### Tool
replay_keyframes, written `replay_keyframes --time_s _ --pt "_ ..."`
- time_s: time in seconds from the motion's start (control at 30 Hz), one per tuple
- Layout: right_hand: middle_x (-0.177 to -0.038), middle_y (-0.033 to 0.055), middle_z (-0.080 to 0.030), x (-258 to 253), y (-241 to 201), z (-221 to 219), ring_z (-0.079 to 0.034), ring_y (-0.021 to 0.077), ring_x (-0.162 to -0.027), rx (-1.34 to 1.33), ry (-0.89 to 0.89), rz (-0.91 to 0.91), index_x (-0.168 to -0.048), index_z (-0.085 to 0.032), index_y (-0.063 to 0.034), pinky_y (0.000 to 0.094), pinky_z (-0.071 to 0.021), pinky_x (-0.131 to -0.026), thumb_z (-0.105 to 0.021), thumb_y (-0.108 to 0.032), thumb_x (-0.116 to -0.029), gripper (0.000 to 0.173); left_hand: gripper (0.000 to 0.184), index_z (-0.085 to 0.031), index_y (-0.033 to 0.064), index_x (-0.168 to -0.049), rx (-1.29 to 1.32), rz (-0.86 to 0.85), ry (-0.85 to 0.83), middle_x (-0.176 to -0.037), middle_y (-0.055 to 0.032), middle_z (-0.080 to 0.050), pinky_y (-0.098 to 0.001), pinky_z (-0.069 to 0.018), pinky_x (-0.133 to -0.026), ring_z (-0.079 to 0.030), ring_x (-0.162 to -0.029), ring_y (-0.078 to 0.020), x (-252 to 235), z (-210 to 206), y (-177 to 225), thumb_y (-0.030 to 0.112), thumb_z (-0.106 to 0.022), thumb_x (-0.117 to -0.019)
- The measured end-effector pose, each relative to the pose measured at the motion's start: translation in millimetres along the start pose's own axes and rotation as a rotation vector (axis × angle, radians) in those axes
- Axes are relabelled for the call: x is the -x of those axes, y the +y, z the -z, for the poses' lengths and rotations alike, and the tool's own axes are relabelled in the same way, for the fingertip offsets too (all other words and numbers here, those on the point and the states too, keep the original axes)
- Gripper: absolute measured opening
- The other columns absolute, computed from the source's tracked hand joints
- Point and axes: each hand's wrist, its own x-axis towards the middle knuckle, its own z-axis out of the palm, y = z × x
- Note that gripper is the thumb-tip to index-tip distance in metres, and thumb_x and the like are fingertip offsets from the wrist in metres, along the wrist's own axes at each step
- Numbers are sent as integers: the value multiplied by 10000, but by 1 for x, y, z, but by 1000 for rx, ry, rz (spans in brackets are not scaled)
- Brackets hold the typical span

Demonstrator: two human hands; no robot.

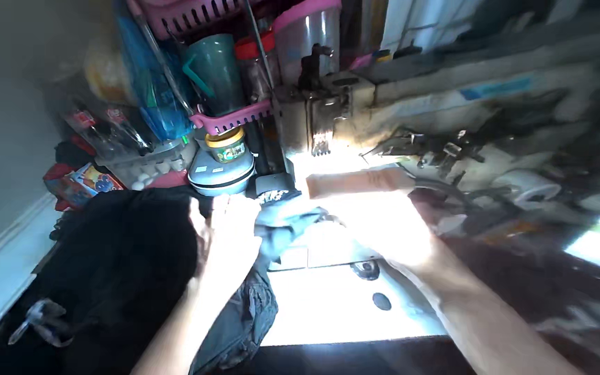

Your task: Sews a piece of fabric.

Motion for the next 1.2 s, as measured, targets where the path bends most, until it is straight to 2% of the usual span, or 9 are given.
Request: replay_keyframes --time_s 0.03,0.1,0.2,0.33,0.47,0.57,0.67,0.73,1.2 --pt "-839 -2 -641 1 3 -2 -590 -13 -743 11 55 -1 -1054 -661 20 155 -503 -688 -706 -17 -886 178 380 -744 175 -1115 -42 46 35 -1264 -102 -672 -806 -215 -1063 -532 -1290 -435 -10 1 -3 173 -840 -748" --pt "-849 -11 -634 3 5 -4 -587 -30 -735 -57 101 -45 -1104 -639 30 139 -505 -670 -686 4 -890 221 422 -715 222 -1216 41 71 -4 -1452 -45 -567 -762 -161 -1120 -384 -1444 -379 -22 7 4 305 -773 -807" --pt "-839 -65 -624 1 -3 -5 -592 -54 -739 -277 101 -87 -1119 -615 -27 117 -513 -657 -617 53 -899 234 614 -660 215 -1306 264 42 -170 -1364 -34 -616 -719 -254 -1122 -507 -1351 -265 -25 -11 27 644 -662 -867" --pt "-791 -75 -585 3 -1 2 -559 -36 -666 -431 80 -206 -1099 -587 -63 127 -484 -598 -509 45 -976 181 383 -718 125 -1198 230 17 -391 -1004 -119 -725 -592 -380 -1054 -682 -982 -289 -43 -28 27 406 -698 -938" --pt "-662 -74 -577 9 4 6 -527 -2 -526 -470 23 -208 -939 -614 -117 148 -460 -488 -561 -4 -943 125 252 -738 148 -1138 1 -109 -158 -876 -99 -734 -621 -409 -941 -698 -873 -304 -53 -26 30 222 -746 -897" --pt "-666 -78 -572 36 10 7 -481 -6 -516 -324 -104 -181 -927 -689 -119 161 -421 -473 -644 -152 -937 57 307 -768 156 -1136 1 -251 101 -942 -117 -718 -621 -398 -900 -672 -901 -322 -38 -32 30 99 -768 -834" --pt "-812 -52 -648 84 26 9 -565 -56 -687 -141 -244 -152 -1024 -692 6 155 -501 -636 -624 -167 -966 194 318 -766 287 -1147 13 -310 45 -965 -35 -685 -552 -404 -874 -641 -893 -248 -3 -18 28 122 -681 -889" --pt "-814 -41 -657 110 30 8 -559 -59 -695 -152 -268 -204 -1058 -701 29 160 -494 -652 -616 -150 -984 211 405 -745 343 -1207 -40 -309 -10 -920 5 -683 -519 -426 -838 -641 -842 -211 20 -13 26 105 -627 -901" --pt "-781 -89 -632 111 48 -12 -537 -52 -610 -278 -127 -262 -1084 -671 -5 166 -492 -574 -610 -154 -993 185 536 -763 292 -1187 -46 -252 -90 -1006 -4 -712 -593 -451 -865 -669 -937 -256 5 -17 26 -3 -752 -740"
